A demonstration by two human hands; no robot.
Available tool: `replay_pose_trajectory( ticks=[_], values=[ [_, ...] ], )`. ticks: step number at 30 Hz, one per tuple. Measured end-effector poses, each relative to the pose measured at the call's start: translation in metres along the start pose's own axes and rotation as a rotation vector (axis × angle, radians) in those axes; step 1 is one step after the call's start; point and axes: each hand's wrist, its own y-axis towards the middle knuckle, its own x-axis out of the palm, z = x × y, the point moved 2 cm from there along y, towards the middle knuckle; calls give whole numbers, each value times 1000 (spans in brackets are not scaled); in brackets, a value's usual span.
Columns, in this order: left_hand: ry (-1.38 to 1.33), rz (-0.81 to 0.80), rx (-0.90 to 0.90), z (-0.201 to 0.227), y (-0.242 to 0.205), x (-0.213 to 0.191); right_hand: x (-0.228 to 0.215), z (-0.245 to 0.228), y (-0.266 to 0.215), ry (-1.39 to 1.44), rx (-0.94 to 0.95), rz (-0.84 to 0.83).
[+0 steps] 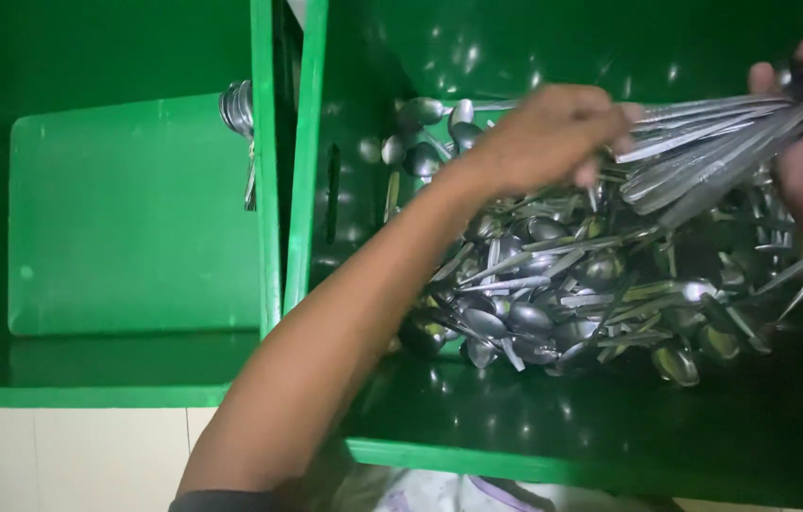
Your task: The person gathers metal spoons from a large green bin, aligns them into neat bundles, and places the bundles into a second green bin. The person repeats this process multiple times, transferring spoons from the source bin to the destination bin.
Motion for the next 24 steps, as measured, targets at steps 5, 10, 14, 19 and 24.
replay_pose_trajectory(
  ticks=[5,10,14,19,24],
  values=[
    [628,240,-133,-32,-7,-21,60,-21,0,-6,79,34],
    [1046,-147,-262,-126,16,58,102,-28,-4,-145,23,352],
    [1159,-219,-247,-131,12,84,133,-39,-5,-551,89,340],
    [952,-99,-106,-175,26,76,194,-51,-12,-598,86,429],
    [779,-33,-175,-101,14,24,185,-42,-6,-604,187,455]
  ],
)
